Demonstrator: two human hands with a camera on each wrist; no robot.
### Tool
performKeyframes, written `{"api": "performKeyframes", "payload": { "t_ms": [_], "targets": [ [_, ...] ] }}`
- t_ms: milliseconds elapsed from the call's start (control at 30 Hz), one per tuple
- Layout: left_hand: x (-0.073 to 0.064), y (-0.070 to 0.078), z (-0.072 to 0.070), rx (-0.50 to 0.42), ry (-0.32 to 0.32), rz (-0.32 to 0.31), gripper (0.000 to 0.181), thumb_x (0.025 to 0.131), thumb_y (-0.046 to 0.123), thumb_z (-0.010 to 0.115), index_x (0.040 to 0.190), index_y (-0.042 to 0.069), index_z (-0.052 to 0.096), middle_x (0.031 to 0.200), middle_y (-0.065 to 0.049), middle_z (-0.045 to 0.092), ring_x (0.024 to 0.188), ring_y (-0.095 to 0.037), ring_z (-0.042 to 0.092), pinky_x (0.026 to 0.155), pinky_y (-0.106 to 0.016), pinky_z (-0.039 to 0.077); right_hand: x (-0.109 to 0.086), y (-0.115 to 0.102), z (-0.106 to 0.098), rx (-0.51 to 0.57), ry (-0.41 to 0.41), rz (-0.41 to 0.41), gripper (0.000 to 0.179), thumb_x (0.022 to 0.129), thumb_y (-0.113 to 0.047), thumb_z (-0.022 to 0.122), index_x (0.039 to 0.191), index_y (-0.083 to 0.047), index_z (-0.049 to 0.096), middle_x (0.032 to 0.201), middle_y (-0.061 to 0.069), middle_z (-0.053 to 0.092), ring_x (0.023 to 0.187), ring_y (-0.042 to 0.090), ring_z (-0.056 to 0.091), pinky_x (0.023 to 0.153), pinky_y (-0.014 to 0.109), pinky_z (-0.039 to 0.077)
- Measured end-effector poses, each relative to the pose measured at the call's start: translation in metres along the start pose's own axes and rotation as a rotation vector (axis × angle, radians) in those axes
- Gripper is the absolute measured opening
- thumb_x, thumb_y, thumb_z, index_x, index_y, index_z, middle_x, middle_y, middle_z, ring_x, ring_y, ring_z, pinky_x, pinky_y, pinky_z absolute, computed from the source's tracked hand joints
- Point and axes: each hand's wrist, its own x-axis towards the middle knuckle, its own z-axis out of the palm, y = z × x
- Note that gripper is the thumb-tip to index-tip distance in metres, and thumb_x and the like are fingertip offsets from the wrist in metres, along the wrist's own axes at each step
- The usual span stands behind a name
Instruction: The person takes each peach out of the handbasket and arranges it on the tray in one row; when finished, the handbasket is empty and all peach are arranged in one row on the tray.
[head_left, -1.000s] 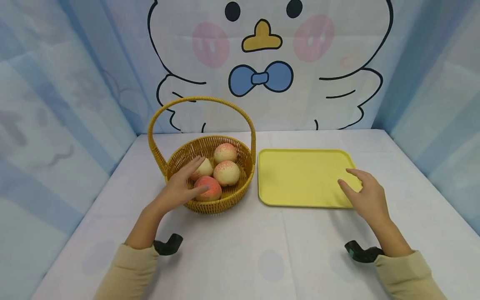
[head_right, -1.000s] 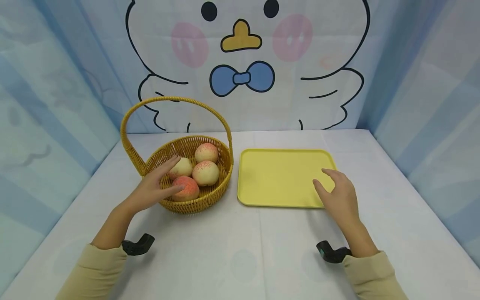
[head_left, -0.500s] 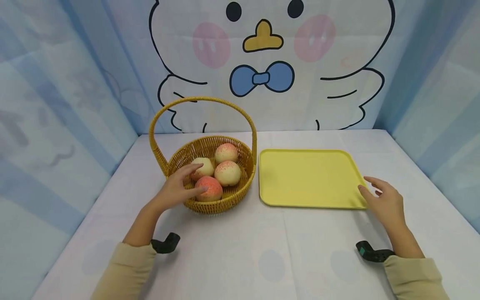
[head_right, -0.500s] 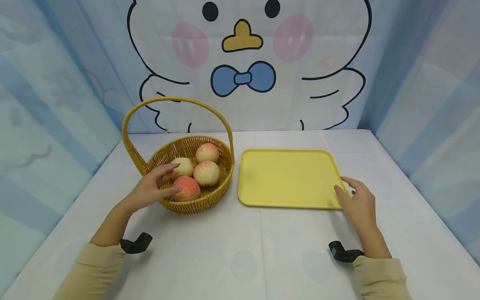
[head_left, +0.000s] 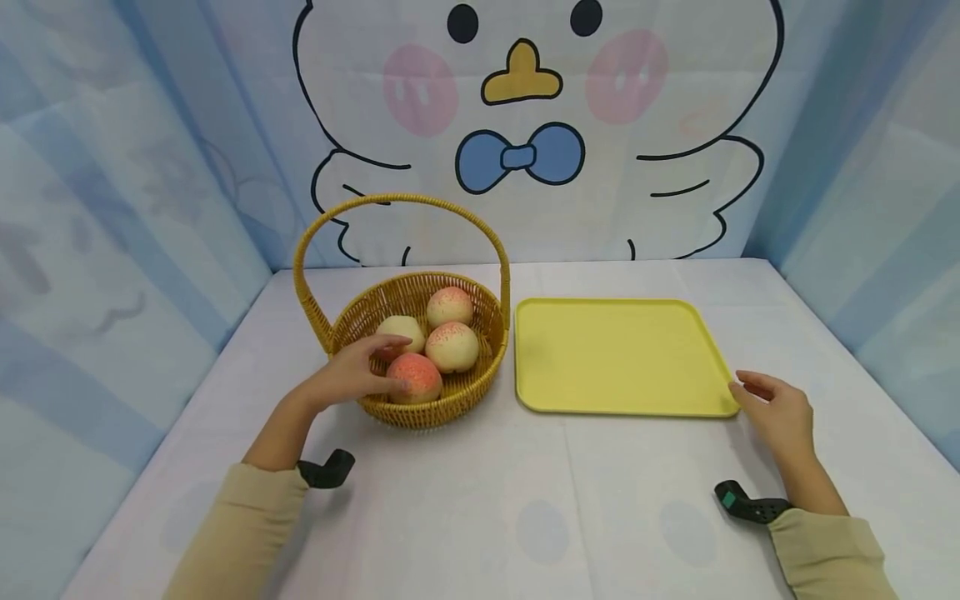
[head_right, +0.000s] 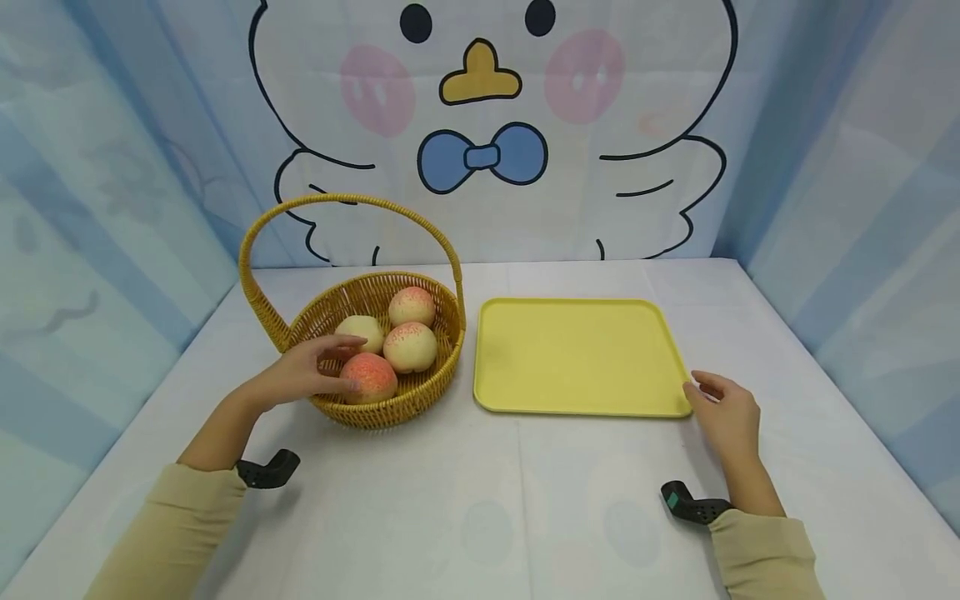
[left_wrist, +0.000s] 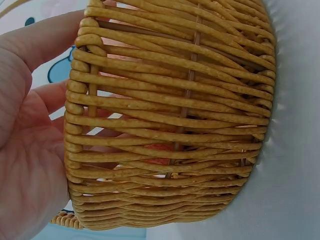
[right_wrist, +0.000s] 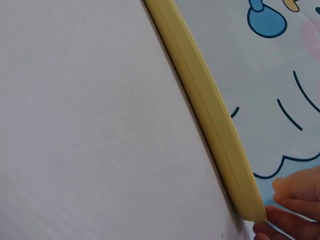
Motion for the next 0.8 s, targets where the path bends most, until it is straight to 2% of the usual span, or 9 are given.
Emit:
{"api": "performKeyframes", "payload": {
  "t_ms": [67, 167, 400, 567, 800],
  "targets": [
    [0.001, 0.000, 0.000, -0.009, -0.023, -0.028, 0.066, 0.077, 0.027, 0.075, 0.133, 0.005, 0.047, 0.123, -0.012, 0.052, 0.113, -0.028, 0.047, 0.091, -0.048, 0.039, 0.001, 0.003, 0.001, -0.001, -0.004, 0.015, 0.044, 0.092, -0.025, 0.053, 0.119, 0.010, 0.055, 0.112, 0.028, 0.057, 0.090, 0.018, 0.054, 0.071, 0.027, 0.038],
    [0.002, 0.000, 0.000, 0.010, -0.048, -0.046, 0.066, 0.077, 0.030, 0.075, 0.132, 0.007, 0.047, 0.125, -0.011, 0.052, 0.116, -0.027, 0.046, 0.093, -0.047, 0.039, 0.004, 0.007, 0.003, -0.009, -0.011, 0.031, 0.045, 0.092, -0.026, 0.052, 0.119, 0.009, 0.056, 0.113, 0.026, 0.058, 0.082, 0.001, 0.044, 0.065, 0.019, 0.037],
    [0.004, 0.002, -0.002, 0.063, -0.084, -0.046, 0.067, 0.076, 0.032, 0.075, 0.132, 0.007, 0.048, 0.127, -0.011, 0.051, 0.116, -0.027, 0.047, 0.093, -0.045, 0.039, 0.011, 0.014, 0.010, 0.054, -0.009, 0.137, 0.044, 0.093, -0.028, 0.051, 0.122, 0.005, 0.056, 0.121, 0.023, 0.055, 0.105, 0.027, 0.049, 0.063, 0.010, 0.038],
    [0.006, 0.002, -0.003, 0.070, -0.109, -0.040, 0.065, 0.076, 0.031, 0.075, 0.130, 0.004, 0.049, 0.126, -0.012, 0.052, 0.115, -0.027, 0.047, 0.094, -0.045, 0.038, 0.011, 0.016, 0.013, 0.084, -0.004, 0.206, 0.041, 0.093, -0.025, 0.051, 0.123, 0.003, 0.056, 0.122, 0.021, 0.054, 0.104, 0.024, 0.049, 0.059, 0.007, 0.039],
    [0.010, 0.002, -0.002, 0.074, -0.132, -0.050, 0.066, 0.077, 0.030, 0.075, 0.130, 0.003, 0.048, 0.126, -0.013, 0.051, 0.114, -0.028, 0.047, 0.094, -0.045, 0.038, 0.010, 0.017, 0.013, 0.083, 0.005, 0.233, 0.041, 0.094, -0.025, 0.050, 0.124, 0.002, 0.055, 0.125, 0.021, 0.052, 0.113, 0.030, 0.046, 0.061, 0.008, 0.038]
  ]
}}
